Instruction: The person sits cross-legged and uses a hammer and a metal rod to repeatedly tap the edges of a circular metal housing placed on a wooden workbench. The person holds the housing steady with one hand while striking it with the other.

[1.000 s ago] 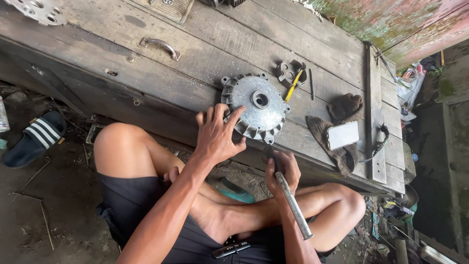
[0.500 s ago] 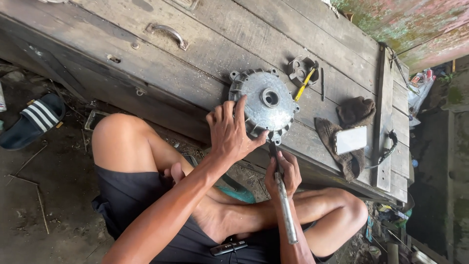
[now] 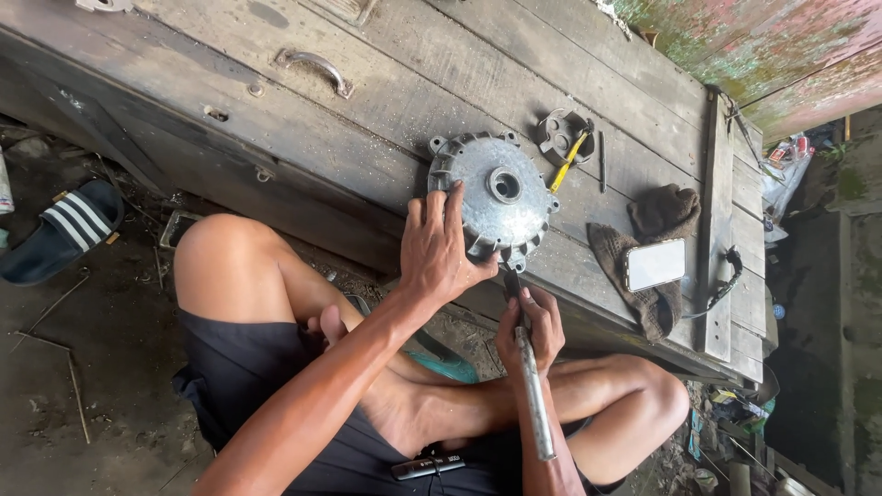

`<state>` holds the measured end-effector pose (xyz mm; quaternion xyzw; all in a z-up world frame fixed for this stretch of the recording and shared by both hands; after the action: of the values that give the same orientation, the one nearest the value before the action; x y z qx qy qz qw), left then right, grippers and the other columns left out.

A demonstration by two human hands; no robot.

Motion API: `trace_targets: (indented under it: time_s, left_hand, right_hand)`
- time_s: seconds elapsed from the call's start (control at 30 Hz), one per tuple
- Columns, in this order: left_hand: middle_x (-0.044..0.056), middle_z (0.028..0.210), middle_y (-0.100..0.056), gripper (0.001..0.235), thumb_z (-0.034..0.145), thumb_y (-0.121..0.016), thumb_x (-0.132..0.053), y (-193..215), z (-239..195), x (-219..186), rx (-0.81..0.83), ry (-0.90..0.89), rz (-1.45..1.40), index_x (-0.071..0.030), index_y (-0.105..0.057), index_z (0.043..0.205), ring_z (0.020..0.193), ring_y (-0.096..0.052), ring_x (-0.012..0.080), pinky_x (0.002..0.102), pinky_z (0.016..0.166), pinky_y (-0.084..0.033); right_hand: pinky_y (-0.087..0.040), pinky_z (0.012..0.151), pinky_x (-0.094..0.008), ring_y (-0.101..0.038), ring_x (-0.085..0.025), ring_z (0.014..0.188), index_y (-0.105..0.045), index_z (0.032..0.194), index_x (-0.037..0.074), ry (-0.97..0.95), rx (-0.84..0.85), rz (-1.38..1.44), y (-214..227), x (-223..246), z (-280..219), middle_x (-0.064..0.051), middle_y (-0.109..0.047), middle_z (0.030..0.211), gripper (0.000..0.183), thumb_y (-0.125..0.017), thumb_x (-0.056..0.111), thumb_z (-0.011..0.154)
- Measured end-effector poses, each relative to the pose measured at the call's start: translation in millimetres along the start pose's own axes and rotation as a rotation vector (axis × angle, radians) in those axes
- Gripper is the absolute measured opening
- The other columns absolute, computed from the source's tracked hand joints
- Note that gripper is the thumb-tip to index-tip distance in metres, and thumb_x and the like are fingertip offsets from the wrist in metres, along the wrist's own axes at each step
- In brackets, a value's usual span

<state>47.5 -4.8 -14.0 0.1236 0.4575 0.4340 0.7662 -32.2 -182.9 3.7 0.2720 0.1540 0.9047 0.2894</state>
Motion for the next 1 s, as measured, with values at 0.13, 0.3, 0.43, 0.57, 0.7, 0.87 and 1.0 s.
trace_targets:
  time_s: [0.13, 0.3, 0.43, 0.57, 0.7, 0.87, 1.0]
  left_hand:
    - [0.016, 0.103, -0.051, 0.109, 0.044, -0.085, -0.046, 0, 1, 0, -0.021, -0.024, 0.014, 0.003, -0.054, 0.137, 0.089, -0.051, 0.0367, 0.044, 0.077, -0.048]
    - [0.017, 0.102, -0.052, 0.108, 0.045, -0.085, -0.044, 2, 0, -2, -0.023, -0.020, 0.002, 0.004, -0.055, 0.136, 0.088, -0.051, 0.0369, 0.045, 0.077, -0.049]
    - [0.016, 0.102, -0.051, 0.107, 0.045, -0.085, -0.044, 2, 0, -3, -0.024, -0.030, 0.007, 0.004, -0.055, 0.136, 0.087, -0.051, 0.0362, 0.044, 0.076, -0.049]
    - [0.016, 0.101, -0.051, 0.107, 0.044, -0.086, -0.043, 4, 2, -3, -0.023, -0.025, 0.007, 0.005, -0.055, 0.135, 0.088, -0.050, 0.0368, 0.045, 0.078, -0.049]
    - [0.016, 0.101, -0.050, 0.106, 0.045, -0.085, -0.043, 2, 2, -3, -0.022, -0.028, 0.017, 0.005, -0.056, 0.135, 0.088, -0.050, 0.0368, 0.045, 0.079, -0.049]
    - [0.016, 0.101, -0.051, 0.107, 0.043, -0.086, -0.043, 4, 0, -4, -0.021, -0.019, 0.012, 0.005, -0.056, 0.134, 0.088, -0.050, 0.0367, 0.045, 0.079, -0.049]
    - [0.016, 0.100, -0.051, 0.107, 0.042, -0.086, -0.042, 6, 2, -5, -0.032, -0.032, 0.008, 0.005, -0.057, 0.134, 0.087, -0.050, 0.0369, 0.046, 0.078, -0.049]
  right_hand:
    - [-0.056, 0.061, -0.044, -0.069, -0.038, 0.065, -0.069, 0.098, -0.006, -0.004, 0.016, 0.015, -7, -2, 4, -0.021, -0.071, 0.087, 0.007, -0.070, -0.006, 0.091]
    - [-0.055, 0.059, -0.044, -0.068, -0.038, 0.064, -0.067, 0.097, -0.006, -0.021, 0.004, 0.004, 0, 2, 2, -0.021, -0.070, 0.088, 0.005, -0.068, -0.004, 0.093]
    - [-0.056, 0.059, -0.044, -0.070, -0.039, 0.066, -0.067, 0.097, -0.006, -0.003, 0.021, 0.015, -8, 3, 9, -0.022, -0.071, 0.088, 0.005, -0.069, -0.006, 0.092]
    - [-0.055, 0.061, -0.045, -0.068, -0.040, 0.066, -0.067, 0.097, -0.007, 0.007, 0.013, 0.006, -6, 0, 1, -0.022, -0.070, 0.088, 0.006, -0.069, -0.006, 0.092]
    - [-0.055, 0.061, -0.043, -0.069, -0.039, 0.067, -0.068, 0.097, -0.006, 0.029, 0.012, -0.003, -10, 5, 7, -0.021, -0.070, 0.087, 0.005, -0.068, -0.005, 0.092]
    - [-0.055, 0.062, -0.042, -0.068, -0.037, 0.067, -0.068, 0.096, -0.006, 0.027, 0.011, -0.003, -5, 3, 2, -0.020, -0.071, 0.088, 0.003, -0.068, -0.005, 0.092]
    - [-0.054, 0.061, -0.044, -0.066, -0.039, 0.066, -0.068, 0.098, -0.007, 0.022, 0.013, -0.011, -7, -1, -3, -0.022, -0.069, 0.088, 0.007, -0.068, -0.003, 0.093]
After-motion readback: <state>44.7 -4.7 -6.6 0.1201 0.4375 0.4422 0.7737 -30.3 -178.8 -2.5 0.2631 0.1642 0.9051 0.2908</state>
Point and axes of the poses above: each hand's wrist, its own z-axis towards the middle knuckle, its own y-axis out of the back of the hand, x = y × z, the point moved 8 cm from there along z, towards the middle knuckle
